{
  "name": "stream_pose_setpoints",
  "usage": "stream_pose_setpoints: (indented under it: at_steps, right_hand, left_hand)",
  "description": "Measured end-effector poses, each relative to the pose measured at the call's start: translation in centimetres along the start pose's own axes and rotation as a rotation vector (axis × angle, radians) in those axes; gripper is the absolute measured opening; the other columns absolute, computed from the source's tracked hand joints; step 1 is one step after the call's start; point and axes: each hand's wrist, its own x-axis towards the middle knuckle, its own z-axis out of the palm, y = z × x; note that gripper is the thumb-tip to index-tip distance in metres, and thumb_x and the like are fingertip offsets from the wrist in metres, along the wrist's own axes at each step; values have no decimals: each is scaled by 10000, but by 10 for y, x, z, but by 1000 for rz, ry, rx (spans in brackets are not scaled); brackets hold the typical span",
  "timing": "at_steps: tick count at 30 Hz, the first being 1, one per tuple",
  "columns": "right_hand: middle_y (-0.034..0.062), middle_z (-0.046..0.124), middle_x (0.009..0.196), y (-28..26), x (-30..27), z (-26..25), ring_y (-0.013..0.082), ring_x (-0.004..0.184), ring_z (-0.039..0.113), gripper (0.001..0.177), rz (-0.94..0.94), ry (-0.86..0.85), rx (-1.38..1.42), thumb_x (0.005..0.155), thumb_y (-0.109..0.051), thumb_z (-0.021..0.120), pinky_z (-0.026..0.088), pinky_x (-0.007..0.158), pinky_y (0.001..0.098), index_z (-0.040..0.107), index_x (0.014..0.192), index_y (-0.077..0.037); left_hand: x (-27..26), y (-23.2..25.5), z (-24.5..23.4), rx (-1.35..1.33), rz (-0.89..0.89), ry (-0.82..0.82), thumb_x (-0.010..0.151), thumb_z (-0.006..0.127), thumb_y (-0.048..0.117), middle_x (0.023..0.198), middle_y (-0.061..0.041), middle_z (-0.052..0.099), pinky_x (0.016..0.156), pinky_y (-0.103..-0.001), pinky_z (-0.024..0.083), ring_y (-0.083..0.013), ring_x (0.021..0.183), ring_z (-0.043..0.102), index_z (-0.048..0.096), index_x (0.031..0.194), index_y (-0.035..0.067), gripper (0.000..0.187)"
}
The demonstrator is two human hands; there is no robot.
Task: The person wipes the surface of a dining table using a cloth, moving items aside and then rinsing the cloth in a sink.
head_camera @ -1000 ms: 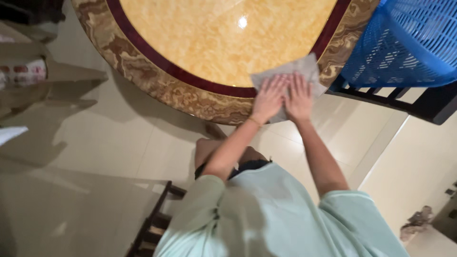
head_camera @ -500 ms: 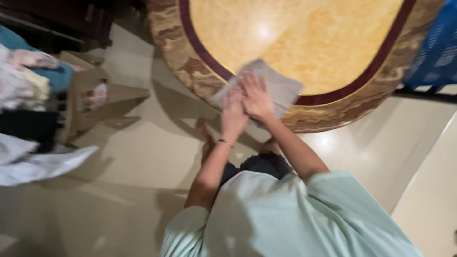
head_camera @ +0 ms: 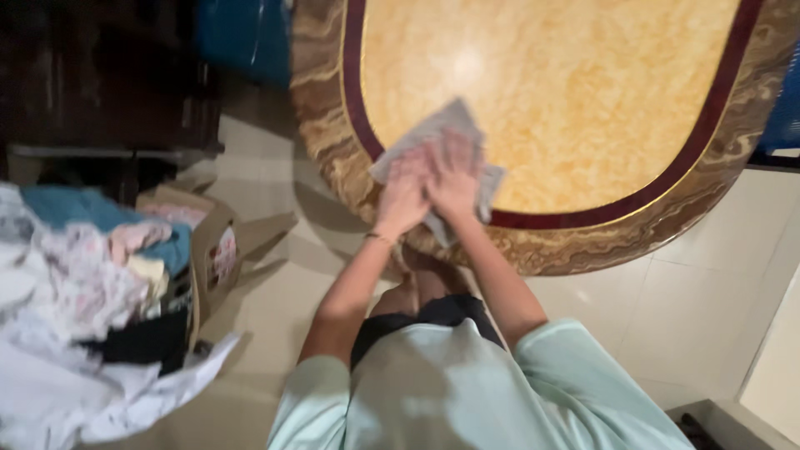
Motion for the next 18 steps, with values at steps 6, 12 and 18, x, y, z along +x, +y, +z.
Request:
stream_pose_setpoints:
  at_steps: [6,12,18]
  right_hand:
    - [153,192,1751,116,16,-35,353,1616,165,718,302,86,-38,1020,-382,520,65,1278,595,331,1671,-144]
    - [180,176,1739,174,50,-52,382,1608,155,768,419,137,-71,1033,-427,543,72,1281,593,286,1673,-88]
    - [207,165,1736,219,125,-74,399,1606,135,732,415,108,-81,1037,-416,535,56,1275,598,306,1677,-144]
  left_hand:
    - [112,76,34,208,283,-96,913,604,392,1691,-125,226,1291,-465,134,-274,1577,174,302,1588,25,826]
    - [164,111,48,218,286,-84,930,609,416,1728,-90,139,1311,-438,103,-234,1602,116,251,1630,66,861]
    - [250,120,49,180,312,-53,940,596,428,1721,-115,156,1311,-439,110,-251,1599,127,253,1620,48,851]
